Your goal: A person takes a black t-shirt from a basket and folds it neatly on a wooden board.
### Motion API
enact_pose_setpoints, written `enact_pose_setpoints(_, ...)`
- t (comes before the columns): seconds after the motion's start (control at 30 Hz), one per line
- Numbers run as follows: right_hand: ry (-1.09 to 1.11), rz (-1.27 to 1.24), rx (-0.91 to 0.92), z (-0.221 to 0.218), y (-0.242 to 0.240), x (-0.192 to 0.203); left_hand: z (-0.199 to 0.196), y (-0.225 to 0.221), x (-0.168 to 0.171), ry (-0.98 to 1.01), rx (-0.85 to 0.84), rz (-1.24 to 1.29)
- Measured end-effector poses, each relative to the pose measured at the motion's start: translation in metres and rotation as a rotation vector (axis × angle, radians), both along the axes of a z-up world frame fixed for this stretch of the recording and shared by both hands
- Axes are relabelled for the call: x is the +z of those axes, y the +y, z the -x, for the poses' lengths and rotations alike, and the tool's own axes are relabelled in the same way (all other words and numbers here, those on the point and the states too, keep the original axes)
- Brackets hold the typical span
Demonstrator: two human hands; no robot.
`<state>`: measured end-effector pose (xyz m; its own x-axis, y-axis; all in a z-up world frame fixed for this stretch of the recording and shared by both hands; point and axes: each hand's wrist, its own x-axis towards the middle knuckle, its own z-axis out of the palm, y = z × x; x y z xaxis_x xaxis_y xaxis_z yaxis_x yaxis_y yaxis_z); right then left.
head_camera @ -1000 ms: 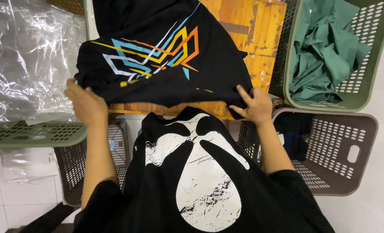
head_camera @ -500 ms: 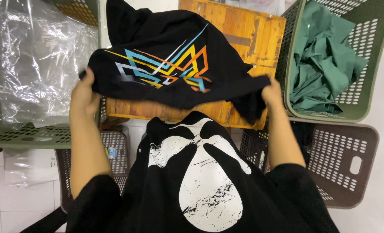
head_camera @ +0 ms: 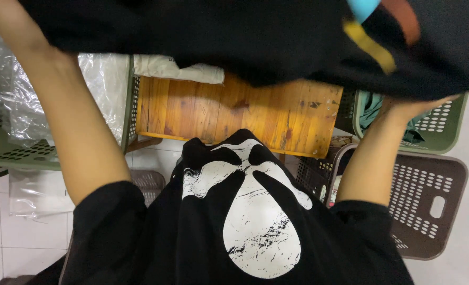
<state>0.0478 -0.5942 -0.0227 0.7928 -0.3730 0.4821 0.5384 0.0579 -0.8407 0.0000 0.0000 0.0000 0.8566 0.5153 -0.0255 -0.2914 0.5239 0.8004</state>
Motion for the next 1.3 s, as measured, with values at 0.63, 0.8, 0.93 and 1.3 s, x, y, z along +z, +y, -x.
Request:
enact_pose_setpoints(0.63,0.860,1.817,0.066,0.175,0.024,-0.125,0.131,-0.097,-0.089,1.007,-0.341,-0.449)
enact_pose_setpoints(0.8,0.939,1.403,0.100,0.129,0.023,-0.129,0.079,-0.080,-0.092,0.848,-0.102,-0.396)
enact_pose_setpoints(0.93,0.480,0.856,0.008,0.059,0.027,-0.096,0.028,-0.033,-0.096,0.530,0.120,-0.347)
enact_pose_setpoints(1.3,0.109,1.923,-0.235,0.140,0.006,-0.057,0.112,0.050,-0.110,0.668,0.272,-1.463)
